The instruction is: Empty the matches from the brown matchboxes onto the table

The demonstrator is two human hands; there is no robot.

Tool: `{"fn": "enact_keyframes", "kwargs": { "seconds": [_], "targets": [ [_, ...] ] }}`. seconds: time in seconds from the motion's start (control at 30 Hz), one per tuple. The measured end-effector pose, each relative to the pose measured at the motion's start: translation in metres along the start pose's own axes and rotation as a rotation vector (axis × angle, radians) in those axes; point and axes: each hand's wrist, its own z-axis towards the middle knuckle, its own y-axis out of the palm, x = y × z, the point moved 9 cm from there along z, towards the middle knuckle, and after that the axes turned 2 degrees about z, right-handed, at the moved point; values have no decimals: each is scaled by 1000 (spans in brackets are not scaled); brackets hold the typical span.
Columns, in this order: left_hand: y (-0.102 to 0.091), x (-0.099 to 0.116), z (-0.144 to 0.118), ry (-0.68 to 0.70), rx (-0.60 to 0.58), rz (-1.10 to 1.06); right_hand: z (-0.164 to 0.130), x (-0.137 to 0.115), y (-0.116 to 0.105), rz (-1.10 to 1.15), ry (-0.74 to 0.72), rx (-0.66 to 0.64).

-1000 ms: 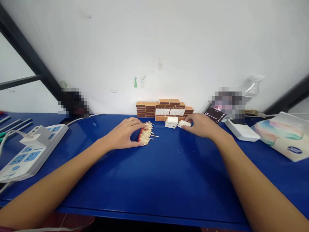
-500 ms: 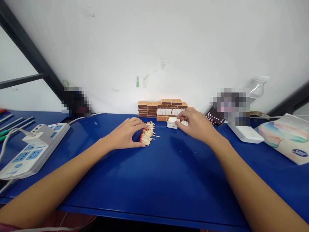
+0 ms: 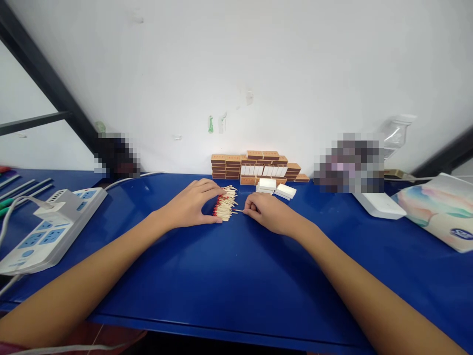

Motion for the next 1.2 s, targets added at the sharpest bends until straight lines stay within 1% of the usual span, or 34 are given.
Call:
{"fn": "enact_keyframes", "kwargs": {
  "seconds": [0.07,0.17,0.23,0.3,0.4,0.47,0.6,0.8,0.9,1.0,1.07,1.13,1.2],
  "targets": [
    [0,0,0,-2,1,0,-1,3,-9,-33,18,34],
    [0,0,1,-3,-2,-3,0,1,-19,-40,25,139],
    [1,-1,0,-7,-7,-7,3,-8,-18,-13,8,209],
    [2,-1,0,-16,-8,-11,7,-20,-10,-1,-32,247],
    [2,-1,0,-28,-4,-12,12,-36,5,-33,-95,239],
    [1,0,0,-31,-6,-12,11,-38,7,-53,-111,231],
    [1,1,0,-28,-10,-12,7,-30,2,-69,-82,171],
    [1,0,0,-29,-5,-7,5,-20,9,-29,-33,37],
    [1,-1,0,-42,-11,-1,1,-17,5,-76,-33,8],
    [1,-2,0,-53,-13,6,-4,-9,-9,-164,-6,37],
    [1,-2,0,-51,-9,9,-6,-7,-19,-207,15,87],
    [2,-2,0,-49,-4,11,-5,-12,-24,-204,6,158],
    [2,-1,0,-50,-2,11,-3,-23,-21,-170,-27,232]
  ]
}}
